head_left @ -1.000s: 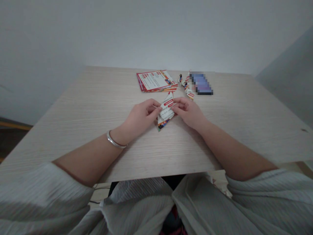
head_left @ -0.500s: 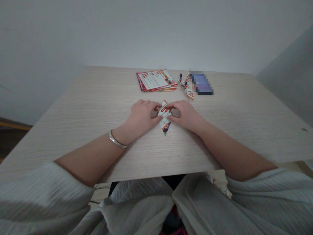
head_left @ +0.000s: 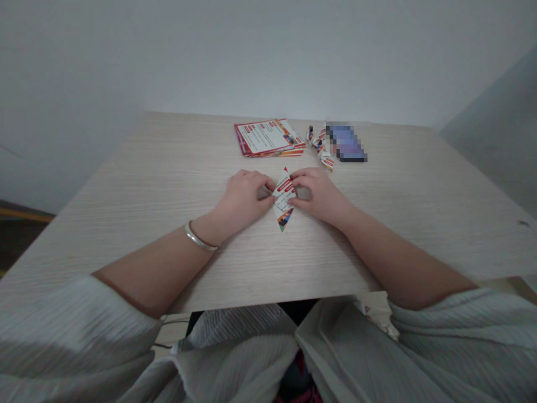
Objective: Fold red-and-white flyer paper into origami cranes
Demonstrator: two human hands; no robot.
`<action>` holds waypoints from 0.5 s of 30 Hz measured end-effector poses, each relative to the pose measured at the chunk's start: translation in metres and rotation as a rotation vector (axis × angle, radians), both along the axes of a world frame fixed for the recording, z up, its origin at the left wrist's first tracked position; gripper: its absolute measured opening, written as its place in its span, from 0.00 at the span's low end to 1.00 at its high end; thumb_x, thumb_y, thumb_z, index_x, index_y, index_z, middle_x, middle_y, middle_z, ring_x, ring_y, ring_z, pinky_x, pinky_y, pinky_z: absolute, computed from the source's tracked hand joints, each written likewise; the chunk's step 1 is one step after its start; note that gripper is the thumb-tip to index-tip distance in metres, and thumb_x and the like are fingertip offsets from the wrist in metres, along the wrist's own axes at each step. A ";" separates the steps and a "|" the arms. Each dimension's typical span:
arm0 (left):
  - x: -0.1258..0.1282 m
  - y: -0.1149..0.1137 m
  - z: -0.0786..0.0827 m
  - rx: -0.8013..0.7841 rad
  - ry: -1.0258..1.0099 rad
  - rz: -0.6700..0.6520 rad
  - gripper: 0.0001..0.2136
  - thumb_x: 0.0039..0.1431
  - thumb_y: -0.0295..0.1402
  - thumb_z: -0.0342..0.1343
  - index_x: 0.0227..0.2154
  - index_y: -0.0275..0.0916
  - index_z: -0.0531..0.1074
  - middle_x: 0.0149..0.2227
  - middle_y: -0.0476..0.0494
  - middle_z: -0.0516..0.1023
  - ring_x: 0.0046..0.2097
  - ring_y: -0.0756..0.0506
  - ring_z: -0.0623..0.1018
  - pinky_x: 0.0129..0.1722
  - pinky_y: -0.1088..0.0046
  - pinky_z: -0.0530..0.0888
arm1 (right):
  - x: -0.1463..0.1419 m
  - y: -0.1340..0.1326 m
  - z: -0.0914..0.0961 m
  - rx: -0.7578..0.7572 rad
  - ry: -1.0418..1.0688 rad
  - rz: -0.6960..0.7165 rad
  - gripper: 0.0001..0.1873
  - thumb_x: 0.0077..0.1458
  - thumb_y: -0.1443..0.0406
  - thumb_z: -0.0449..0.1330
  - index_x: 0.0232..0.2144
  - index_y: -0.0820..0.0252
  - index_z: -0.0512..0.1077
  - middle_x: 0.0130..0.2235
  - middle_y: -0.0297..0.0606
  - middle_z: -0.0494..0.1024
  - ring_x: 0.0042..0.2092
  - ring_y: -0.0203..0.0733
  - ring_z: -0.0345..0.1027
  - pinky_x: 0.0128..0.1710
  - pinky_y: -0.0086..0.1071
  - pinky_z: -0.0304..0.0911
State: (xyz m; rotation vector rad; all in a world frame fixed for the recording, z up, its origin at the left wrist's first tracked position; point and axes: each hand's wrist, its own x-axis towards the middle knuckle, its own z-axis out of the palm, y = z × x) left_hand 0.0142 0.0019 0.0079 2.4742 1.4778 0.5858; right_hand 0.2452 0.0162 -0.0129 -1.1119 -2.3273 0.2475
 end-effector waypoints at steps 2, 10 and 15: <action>-0.001 0.002 -0.002 -0.001 -0.001 -0.040 0.10 0.63 0.35 0.57 0.40 0.37 0.81 0.42 0.38 0.84 0.49 0.36 0.79 0.55 0.55 0.74 | 0.001 0.001 0.001 -0.014 -0.010 0.050 0.06 0.56 0.66 0.70 0.39 0.57 0.81 0.49 0.45 0.84 0.53 0.52 0.74 0.58 0.50 0.65; -0.006 0.004 0.003 0.133 0.098 -0.302 0.12 0.68 0.33 0.52 0.36 0.38 0.81 0.42 0.40 0.86 0.46 0.40 0.81 0.57 0.54 0.72 | 0.006 -0.004 0.010 -0.041 -0.074 0.147 0.09 0.62 0.68 0.63 0.38 0.56 0.84 0.44 0.42 0.86 0.49 0.49 0.77 0.54 0.45 0.68; -0.008 0.004 0.011 0.147 0.232 -0.380 0.14 0.71 0.32 0.51 0.42 0.39 0.84 0.46 0.40 0.86 0.49 0.39 0.82 0.56 0.57 0.74 | 0.008 -0.009 0.019 -0.057 -0.166 0.160 0.13 0.63 0.70 0.62 0.43 0.55 0.86 0.48 0.43 0.87 0.51 0.49 0.78 0.56 0.45 0.69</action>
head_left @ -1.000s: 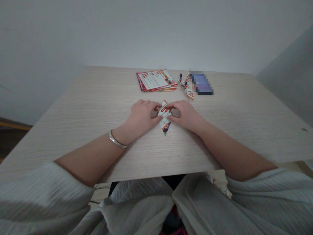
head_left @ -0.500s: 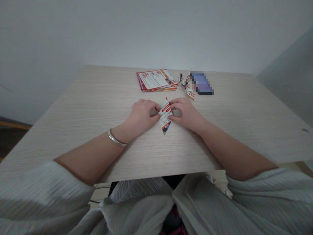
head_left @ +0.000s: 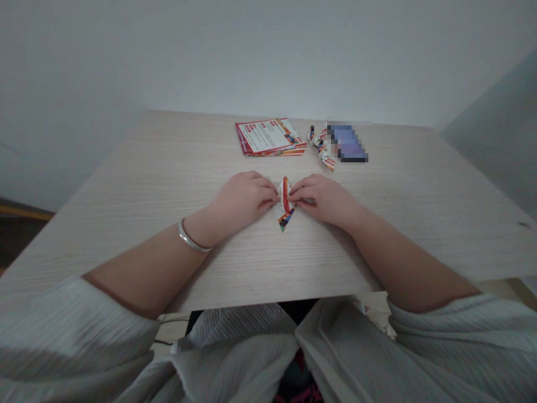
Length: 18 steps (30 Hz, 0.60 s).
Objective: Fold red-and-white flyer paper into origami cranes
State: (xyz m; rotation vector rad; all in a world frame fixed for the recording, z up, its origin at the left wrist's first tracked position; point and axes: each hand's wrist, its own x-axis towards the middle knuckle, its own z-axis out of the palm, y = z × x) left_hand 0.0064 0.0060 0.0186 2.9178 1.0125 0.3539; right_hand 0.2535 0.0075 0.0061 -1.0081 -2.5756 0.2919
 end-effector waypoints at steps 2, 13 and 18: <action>-0.001 -0.002 0.003 0.012 0.046 -0.017 0.16 0.72 0.32 0.49 0.44 0.40 0.84 0.48 0.39 0.86 0.50 0.39 0.82 0.57 0.56 0.73 | 0.001 -0.002 0.004 0.005 -0.047 0.002 0.14 0.63 0.71 0.62 0.45 0.56 0.86 0.50 0.44 0.87 0.52 0.50 0.79 0.57 0.45 0.69; -0.007 -0.008 0.010 -0.058 0.069 0.003 0.16 0.72 0.32 0.48 0.47 0.41 0.83 0.53 0.42 0.86 0.56 0.38 0.81 0.70 0.45 0.59 | 0.009 -0.006 0.021 0.005 -0.190 0.029 0.15 0.63 0.69 0.63 0.46 0.48 0.86 0.53 0.34 0.86 0.54 0.50 0.80 0.59 0.48 0.68; -0.008 -0.005 0.010 -0.035 0.080 -0.018 0.15 0.72 0.34 0.49 0.45 0.42 0.83 0.52 0.43 0.86 0.54 0.39 0.82 0.67 0.49 0.66 | 0.014 -0.005 0.017 -0.036 -0.169 -0.007 0.14 0.66 0.66 0.60 0.47 0.52 0.86 0.53 0.38 0.86 0.55 0.51 0.81 0.57 0.47 0.71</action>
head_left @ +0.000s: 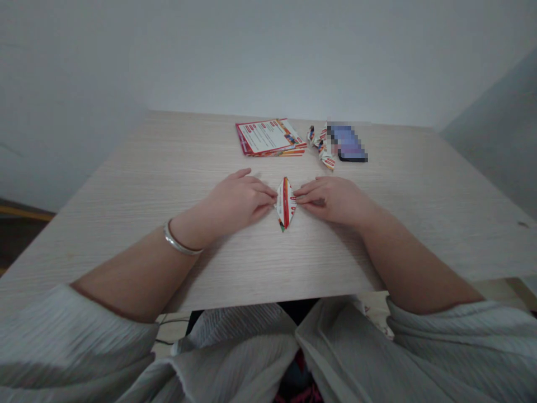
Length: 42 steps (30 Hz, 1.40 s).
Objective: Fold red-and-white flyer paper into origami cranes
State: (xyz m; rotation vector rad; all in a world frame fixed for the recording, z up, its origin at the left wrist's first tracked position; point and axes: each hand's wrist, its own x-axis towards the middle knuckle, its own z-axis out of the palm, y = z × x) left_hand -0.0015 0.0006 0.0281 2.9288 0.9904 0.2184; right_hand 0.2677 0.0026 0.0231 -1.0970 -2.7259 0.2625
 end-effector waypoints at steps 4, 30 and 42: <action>0.005 0.000 -0.007 0.062 -0.049 0.036 0.14 0.71 0.35 0.51 0.44 0.37 0.82 0.52 0.35 0.84 0.54 0.38 0.81 0.59 0.56 0.75 | -0.005 -0.002 -0.005 0.040 0.024 -0.037 0.15 0.67 0.62 0.61 0.51 0.55 0.84 0.56 0.43 0.84 0.57 0.53 0.79 0.61 0.49 0.70; 0.008 -0.005 -0.014 0.082 0.016 -0.046 0.21 0.75 0.36 0.45 0.59 0.29 0.76 0.62 0.29 0.78 0.65 0.36 0.76 0.70 0.53 0.68 | -0.017 0.006 -0.009 0.080 0.073 -0.019 0.15 0.66 0.72 0.58 0.44 0.60 0.85 0.47 0.45 0.88 0.51 0.50 0.78 0.57 0.45 0.69; 0.010 -0.015 0.001 0.067 0.110 0.155 0.17 0.74 0.35 0.47 0.49 0.32 0.78 0.48 0.32 0.82 0.49 0.36 0.81 0.52 0.56 0.78 | -0.023 -0.007 -0.001 0.153 -0.129 -0.122 0.14 0.68 0.68 0.58 0.49 0.61 0.83 0.48 0.47 0.86 0.50 0.53 0.78 0.51 0.42 0.69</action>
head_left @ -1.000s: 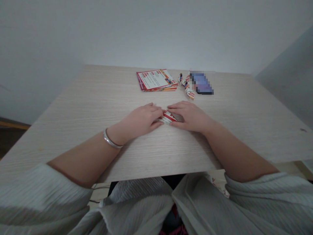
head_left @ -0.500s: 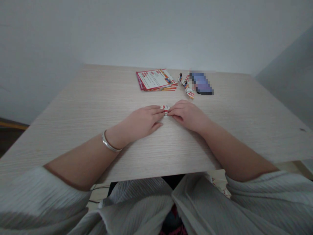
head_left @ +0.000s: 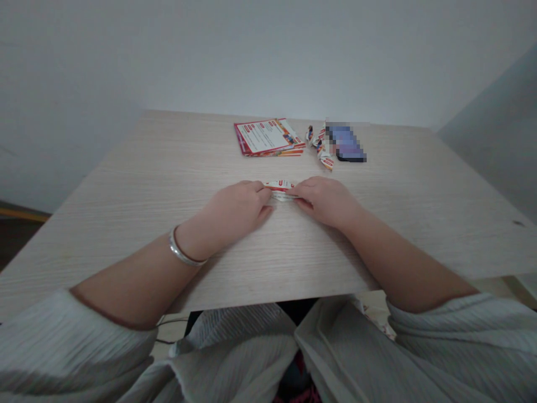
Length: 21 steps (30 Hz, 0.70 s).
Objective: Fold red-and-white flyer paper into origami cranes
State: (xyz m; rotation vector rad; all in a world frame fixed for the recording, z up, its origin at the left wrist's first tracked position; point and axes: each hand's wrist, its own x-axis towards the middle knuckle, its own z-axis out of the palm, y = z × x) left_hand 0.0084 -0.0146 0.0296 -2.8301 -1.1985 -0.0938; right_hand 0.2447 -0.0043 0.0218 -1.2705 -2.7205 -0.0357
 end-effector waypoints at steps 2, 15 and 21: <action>0.001 0.001 0.000 0.042 0.022 -0.011 0.15 0.74 0.34 0.47 0.50 0.33 0.78 0.46 0.34 0.82 0.47 0.37 0.81 0.50 0.58 0.78 | -0.002 -0.002 0.000 0.017 -0.017 0.006 0.15 0.70 0.67 0.57 0.50 0.61 0.83 0.48 0.47 0.86 0.50 0.52 0.78 0.50 0.41 0.68; 0.003 0.010 -0.012 0.091 -0.045 -0.096 0.17 0.75 0.32 0.48 0.43 0.33 0.83 0.41 0.36 0.81 0.44 0.39 0.78 0.50 0.59 0.76 | -0.007 -0.001 -0.003 0.035 -0.046 0.062 0.15 0.71 0.67 0.56 0.44 0.65 0.83 0.46 0.50 0.85 0.48 0.50 0.74 0.51 0.40 0.65; 0.005 0.012 -0.013 0.017 -0.095 -0.064 0.14 0.73 0.32 0.51 0.46 0.31 0.82 0.46 0.33 0.81 0.49 0.37 0.79 0.55 0.57 0.76 | -0.008 -0.001 -0.004 0.034 -0.040 0.076 0.14 0.70 0.68 0.56 0.42 0.64 0.83 0.43 0.48 0.84 0.47 0.49 0.73 0.49 0.39 0.63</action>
